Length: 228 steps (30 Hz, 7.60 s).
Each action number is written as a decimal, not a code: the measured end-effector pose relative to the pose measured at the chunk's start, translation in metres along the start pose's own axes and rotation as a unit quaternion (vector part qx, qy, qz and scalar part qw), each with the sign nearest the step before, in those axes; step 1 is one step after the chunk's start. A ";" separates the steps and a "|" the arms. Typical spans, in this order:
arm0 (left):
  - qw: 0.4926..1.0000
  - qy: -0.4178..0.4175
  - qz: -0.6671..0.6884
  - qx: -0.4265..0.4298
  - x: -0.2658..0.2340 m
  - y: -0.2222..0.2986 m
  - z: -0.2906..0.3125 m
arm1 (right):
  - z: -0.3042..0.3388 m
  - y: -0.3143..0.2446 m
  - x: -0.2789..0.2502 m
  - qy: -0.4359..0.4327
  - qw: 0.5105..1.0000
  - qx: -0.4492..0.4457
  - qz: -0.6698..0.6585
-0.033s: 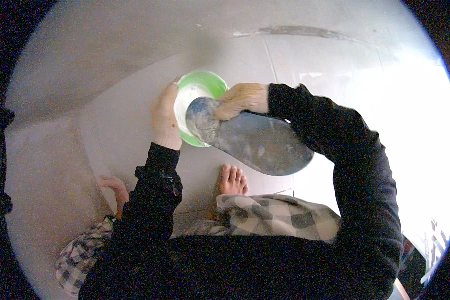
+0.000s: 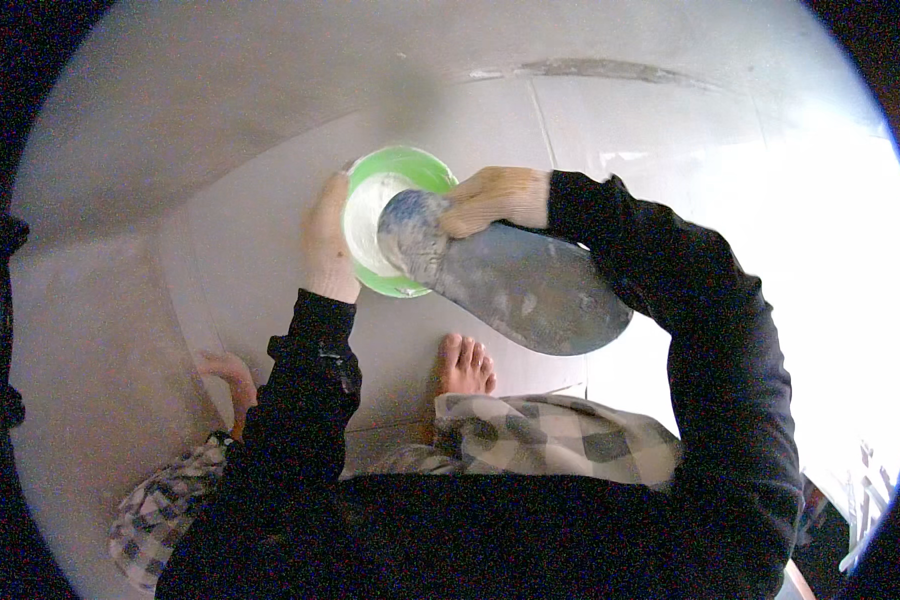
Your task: The person sits on a tiled floor and applies a white grout-like substance into the gaps between tiles using a small trowel. They repeatedly dip the trowel into a green bowl of liquid to wet it, then spread the substance along the tile seams.
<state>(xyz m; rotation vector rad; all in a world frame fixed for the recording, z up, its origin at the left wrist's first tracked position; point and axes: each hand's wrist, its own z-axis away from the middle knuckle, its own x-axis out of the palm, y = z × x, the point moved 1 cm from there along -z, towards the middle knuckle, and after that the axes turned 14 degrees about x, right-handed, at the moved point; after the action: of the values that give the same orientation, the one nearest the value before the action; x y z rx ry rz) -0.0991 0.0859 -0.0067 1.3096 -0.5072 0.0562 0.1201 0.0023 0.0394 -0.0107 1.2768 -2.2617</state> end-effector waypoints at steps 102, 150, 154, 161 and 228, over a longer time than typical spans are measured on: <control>0.756 0.159 -0.619 0.142 -0.113 0.017 0.019 | -0.016 -0.006 -0.107 0.223 0.925 0.071 0.298; 0.522 0.028 -0.848 0.081 -0.146 -0.010 0.032 | -0.067 0.019 -0.082 0.212 0.753 0.247 0.572; 0.516 0.038 -0.853 0.070 -0.137 -0.009 0.032 | -0.031 0.055 -0.119 0.224 0.703 0.346 0.579; 0.513 0.033 -0.856 0.045 -0.132 -0.002 0.035 | 0.050 0.075 -0.170 0.240 0.788 0.369 0.430; 0.610 -0.179 -0.735 0.237 0.056 0.053 -0.053 | -0.016 -0.009 -0.008 -0.126 0.981 0.080 0.128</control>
<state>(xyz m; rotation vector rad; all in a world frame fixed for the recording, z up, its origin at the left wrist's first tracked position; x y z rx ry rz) -0.0492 0.1362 0.0539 1.9215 0.4502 -1.5850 0.1185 0.0220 0.0401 -0.0703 0.9080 -2.0584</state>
